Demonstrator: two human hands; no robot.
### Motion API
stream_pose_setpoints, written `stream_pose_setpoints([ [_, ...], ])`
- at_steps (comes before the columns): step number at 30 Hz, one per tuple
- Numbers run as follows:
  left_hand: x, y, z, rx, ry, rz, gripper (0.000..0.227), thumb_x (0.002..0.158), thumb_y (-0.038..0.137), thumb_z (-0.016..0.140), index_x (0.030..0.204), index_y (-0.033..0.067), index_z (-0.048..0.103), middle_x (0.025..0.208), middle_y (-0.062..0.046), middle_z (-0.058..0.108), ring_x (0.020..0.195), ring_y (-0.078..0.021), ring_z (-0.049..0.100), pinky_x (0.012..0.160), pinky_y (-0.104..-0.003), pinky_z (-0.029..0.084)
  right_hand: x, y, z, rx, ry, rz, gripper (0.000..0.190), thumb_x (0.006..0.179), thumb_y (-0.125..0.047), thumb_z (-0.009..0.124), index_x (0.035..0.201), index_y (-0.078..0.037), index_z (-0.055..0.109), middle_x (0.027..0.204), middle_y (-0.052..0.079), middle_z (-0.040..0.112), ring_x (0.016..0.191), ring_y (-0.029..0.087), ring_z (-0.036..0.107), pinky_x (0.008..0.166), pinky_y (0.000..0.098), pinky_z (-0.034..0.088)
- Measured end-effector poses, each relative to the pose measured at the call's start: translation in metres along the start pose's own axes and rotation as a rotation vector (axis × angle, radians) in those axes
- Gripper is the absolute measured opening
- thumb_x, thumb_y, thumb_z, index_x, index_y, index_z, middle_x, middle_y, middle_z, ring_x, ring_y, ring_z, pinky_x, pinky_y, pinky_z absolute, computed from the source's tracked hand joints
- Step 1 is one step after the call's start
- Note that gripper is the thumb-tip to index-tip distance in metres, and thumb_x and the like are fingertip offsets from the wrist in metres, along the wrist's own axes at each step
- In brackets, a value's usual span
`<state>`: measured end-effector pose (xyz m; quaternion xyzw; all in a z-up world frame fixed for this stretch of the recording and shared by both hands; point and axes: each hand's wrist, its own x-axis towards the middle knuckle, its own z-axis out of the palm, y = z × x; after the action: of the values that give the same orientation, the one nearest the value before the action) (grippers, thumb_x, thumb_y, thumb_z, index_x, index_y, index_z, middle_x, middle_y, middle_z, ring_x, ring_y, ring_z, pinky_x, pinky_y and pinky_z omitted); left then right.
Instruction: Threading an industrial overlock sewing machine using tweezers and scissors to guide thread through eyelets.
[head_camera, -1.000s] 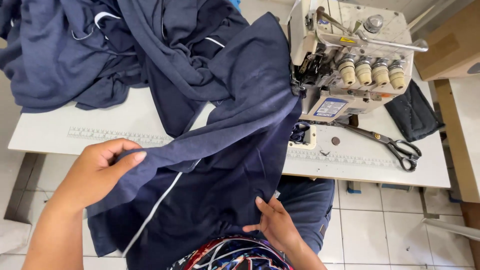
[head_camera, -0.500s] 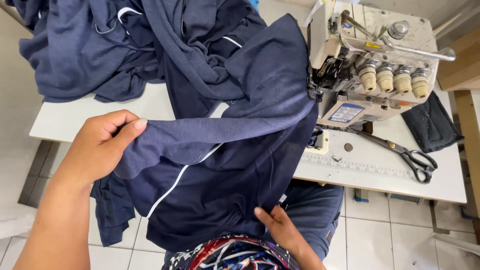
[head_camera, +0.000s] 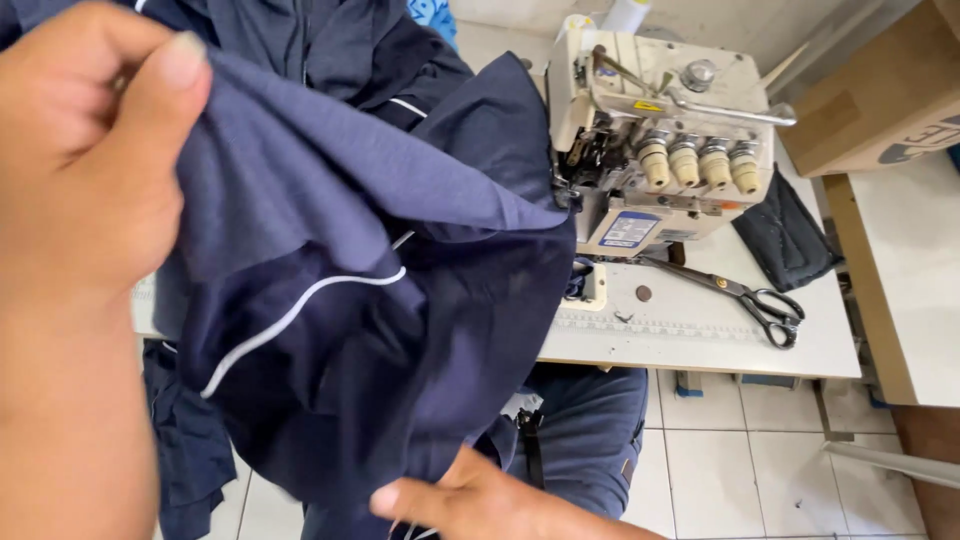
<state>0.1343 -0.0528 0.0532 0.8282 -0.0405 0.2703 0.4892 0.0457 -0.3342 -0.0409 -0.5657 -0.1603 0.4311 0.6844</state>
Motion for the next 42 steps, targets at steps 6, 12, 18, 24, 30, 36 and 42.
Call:
stream_pose_setpoints([
  [6, 0.035, -0.044, 0.033, 0.406, 0.105, 0.259, 0.025, 0.119, 0.003, 0.065, 0.096, -0.0004, 0.057, 0.084, -0.006, 0.051, 0.077, -0.0185, 0.047, 0.073, -0.035, 0.038, 0.027, 0.04, -0.001, -0.079, 0.098, 0.487, 0.043, 0.086, -0.051, 0.066, 0.077, -0.01, 0.072, 0.076, -0.002, 0.07, 0.073, 0.002, 0.065, 0.074, 0.0158, 0.049],
  [12, -0.003, -0.006, 0.11, 0.496, 0.068, 0.386, 0.023, 0.091, 0.012, 0.062, 0.109, -0.0022, 0.064, 0.109, -0.024, 0.055, 0.104, -0.0396, 0.046, 0.089, -0.048, 0.036, -0.006, -0.013, -0.051, -0.82, -0.185, 0.612, 0.071, 0.087, -0.05, 0.047, 0.149, -0.023, 0.024, 0.137, 0.018, 0.04, 0.127, 0.031, 0.042, 0.105, 0.0356, 0.032],
  [18, -0.03, 0.001, 0.212, 0.21, -0.131, 0.326, 0.044, 0.096, 0.037, 0.05, 0.107, -0.0025, 0.065, 0.11, -0.022, 0.064, 0.1, -0.0381, 0.057, 0.086, -0.048, 0.045, -0.062, -0.011, -0.205, -0.782, 0.702, 0.302, 0.037, 0.08, -0.039, 0.064, 0.111, -0.021, 0.074, 0.121, -0.004, 0.073, 0.113, 0.012, 0.067, 0.1, 0.0305, 0.047],
  [24, 0.008, -0.045, 0.217, 0.19, -0.191, 0.478, 0.02, 0.087, 0.018, 0.063, 0.102, 0.007, 0.07, 0.108, -0.018, 0.064, 0.11, -0.0421, 0.055, 0.094, -0.048, 0.043, -0.088, -0.022, -0.289, -1.242, 1.128, 0.22, 0.03, 0.094, -0.031, 0.061, 0.121, -0.018, 0.066, 0.12, 0.004, 0.067, 0.118, 0.032, 0.058, 0.1, 0.0435, 0.044],
  [30, 0.044, -0.056, 0.205, 0.038, -0.431, 0.396, 0.021, 0.089, 0.011, 0.061, 0.104, 0.003, 0.072, 0.116, -0.021, 0.065, 0.121, -0.0405, 0.052, 0.102, -0.046, 0.041, -0.078, 0.033, -0.356, -1.67, 1.016, -0.096, 0.047, 0.088, -0.05, 0.063, 0.126, -0.023, 0.063, 0.112, 0.001, 0.058, 0.116, 0.024, 0.053, 0.101, 0.0392, 0.04],
  [36, 0.037, -0.065, 0.217, 0.097, -0.286, 0.344, 0.024, 0.085, 0.015, 0.067, 0.107, 0.0061, 0.072, 0.117, -0.018, 0.063, 0.122, -0.0364, 0.05, 0.102, -0.043, 0.041, -0.076, 0.031, -0.334, -1.712, 0.939, -0.295, 0.027, 0.099, -0.032, 0.052, 0.107, -0.012, 0.067, 0.094, 0.007, 0.061, 0.094, 0.029, 0.062, 0.079, 0.0376, 0.05],
  [42, 0.01, -0.06, 0.214, 0.22, -0.132, 0.075, 0.037, 0.087, 0.028, 0.065, 0.118, 0.0074, 0.065, 0.107, -0.013, 0.057, 0.101, -0.03, 0.06, 0.086, -0.037, 0.053, -0.062, -0.057, -0.192, -1.379, 0.787, 0.208, 0.025, 0.095, -0.035, 0.05, 0.113, -0.022, 0.062, 0.084, 0.009, 0.074, 0.085, 0.032, 0.071, 0.079, 0.0435, 0.056],
])
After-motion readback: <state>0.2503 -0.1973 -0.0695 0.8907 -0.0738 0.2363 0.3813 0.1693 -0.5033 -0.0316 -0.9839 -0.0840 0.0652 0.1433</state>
